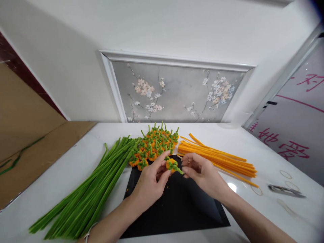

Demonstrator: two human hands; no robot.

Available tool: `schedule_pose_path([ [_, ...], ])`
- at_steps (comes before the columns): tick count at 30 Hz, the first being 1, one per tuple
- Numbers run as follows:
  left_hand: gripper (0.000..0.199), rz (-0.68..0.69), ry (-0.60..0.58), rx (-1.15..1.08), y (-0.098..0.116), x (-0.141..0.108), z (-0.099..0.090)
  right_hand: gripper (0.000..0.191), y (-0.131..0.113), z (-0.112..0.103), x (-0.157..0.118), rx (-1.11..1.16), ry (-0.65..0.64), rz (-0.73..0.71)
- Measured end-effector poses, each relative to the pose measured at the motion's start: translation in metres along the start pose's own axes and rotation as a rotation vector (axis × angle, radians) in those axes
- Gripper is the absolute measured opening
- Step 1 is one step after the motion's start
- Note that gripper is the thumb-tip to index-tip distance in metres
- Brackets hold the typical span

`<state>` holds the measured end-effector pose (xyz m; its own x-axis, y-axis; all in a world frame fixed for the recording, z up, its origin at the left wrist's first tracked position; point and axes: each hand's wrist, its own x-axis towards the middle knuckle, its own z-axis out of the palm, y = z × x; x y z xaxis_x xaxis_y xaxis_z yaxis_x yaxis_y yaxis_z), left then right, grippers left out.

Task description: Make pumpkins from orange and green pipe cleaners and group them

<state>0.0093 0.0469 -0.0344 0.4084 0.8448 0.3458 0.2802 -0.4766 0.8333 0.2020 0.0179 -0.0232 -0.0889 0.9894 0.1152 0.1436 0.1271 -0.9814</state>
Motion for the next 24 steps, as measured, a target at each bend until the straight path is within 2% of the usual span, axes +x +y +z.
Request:
schedule_pose_path([
  [3,0.054,0.133,0.039,0.194,-0.004,-0.002,-0.002,0.037,-0.005,0.002,-0.003,0.181,-0.163,0.214],
  [5,0.055,0.252,0.060,0.334,-0.006,-0.003,-0.002,0.044,-0.006,0.007,-0.005,0.272,-0.244,0.303],
  [7,0.057,0.355,0.061,0.408,-0.008,-0.005,-0.002,0.043,-0.005,0.014,-0.006,0.337,-0.246,0.332],
  [9,0.056,0.376,0.060,0.386,-0.008,-0.006,-0.001,0.040,-0.003,0.020,-0.007,0.347,-0.206,0.314],
  [10,0.055,0.335,0.066,0.340,-0.007,-0.006,0.000,0.039,-0.001,0.022,-0.006,0.332,-0.180,0.291],
  [12,0.052,0.171,0.080,0.184,-0.005,-0.004,0.000,0.039,0.004,0.025,-0.005,0.290,-0.124,0.229],
  [17,0.037,-0.272,0.050,-0.392,0.008,0.006,-0.006,0.038,0.017,0.023,-0.002,0.223,-0.040,0.083],
  [21,0.030,-0.439,-0.049,-0.721,0.016,0.007,-0.012,0.033,0.020,0.021,-0.001,0.155,0.001,0.006],
  [24,0.024,-0.544,-0.107,-0.857,0.014,0.005,-0.011,0.028,0.016,0.022,-0.002,0.133,0.044,-0.018],
])
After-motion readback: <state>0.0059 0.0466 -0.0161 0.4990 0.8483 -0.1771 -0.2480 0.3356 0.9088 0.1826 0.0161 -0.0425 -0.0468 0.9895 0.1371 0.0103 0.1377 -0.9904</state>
